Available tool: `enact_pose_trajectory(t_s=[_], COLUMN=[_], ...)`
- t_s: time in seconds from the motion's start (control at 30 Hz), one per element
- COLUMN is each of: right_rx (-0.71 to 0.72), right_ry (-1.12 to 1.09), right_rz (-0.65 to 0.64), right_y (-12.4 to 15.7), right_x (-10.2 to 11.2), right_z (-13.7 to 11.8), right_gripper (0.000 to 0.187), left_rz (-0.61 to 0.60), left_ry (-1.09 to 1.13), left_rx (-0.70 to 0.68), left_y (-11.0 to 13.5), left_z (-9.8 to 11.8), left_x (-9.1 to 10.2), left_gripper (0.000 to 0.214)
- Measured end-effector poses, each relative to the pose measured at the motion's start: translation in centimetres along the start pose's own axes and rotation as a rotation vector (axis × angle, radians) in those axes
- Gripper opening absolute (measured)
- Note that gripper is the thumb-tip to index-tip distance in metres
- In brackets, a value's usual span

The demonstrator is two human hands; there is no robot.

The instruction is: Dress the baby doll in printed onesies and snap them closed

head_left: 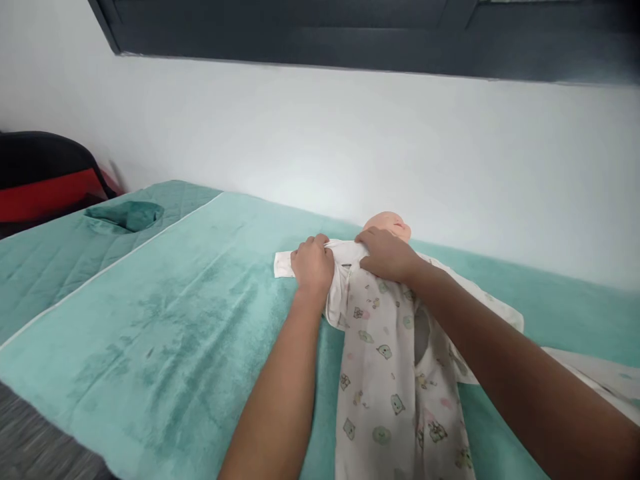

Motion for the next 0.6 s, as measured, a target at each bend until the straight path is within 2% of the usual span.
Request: enact_pose_trajectory(t_s=[0.17, 0.3, 0.43, 0.6], right_rx=[0.164, 0.181, 0.198, 0.105], right_ry=[0.092, 0.062, 0.022, 0.096], right_rz=[-0.151, -0.24, -0.175, -0.08], right_y=[-2.2, -3.2, -2.7, -0.9], right_x=[-0.6, -1.2, -0.3, 2.0], right_z=[-3.9, -4.0, -2.7, -1.0], right_gripper=[0.031, 0.035, 0.046, 0.035], left_rz=[-0.016, -0.025, 0.021, 0.035], left_ry=[0.031, 0.046, 0.132, 0.207], left_rx=[0.019, 0.014, -0.013, -0.033], left_y=[-0.2, -0.3, 0.2, 0.5], left_z=[-0.3, -0.3, -0.1, -0.4], left_x=[-0.6, -0.6, -0.1, -0.2], left_gripper=[0.027, 0.029, 0.035, 0.035])
Point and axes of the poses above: each hand's wrist, its own y-axis away from the middle knuckle, its own x-axis out of the back of the hand, z = x × y, the point moved 6 cm from there along -y, towards the middle knuckle, and after that the axes turned 2 degrees about -z, right-handed, at the moved point
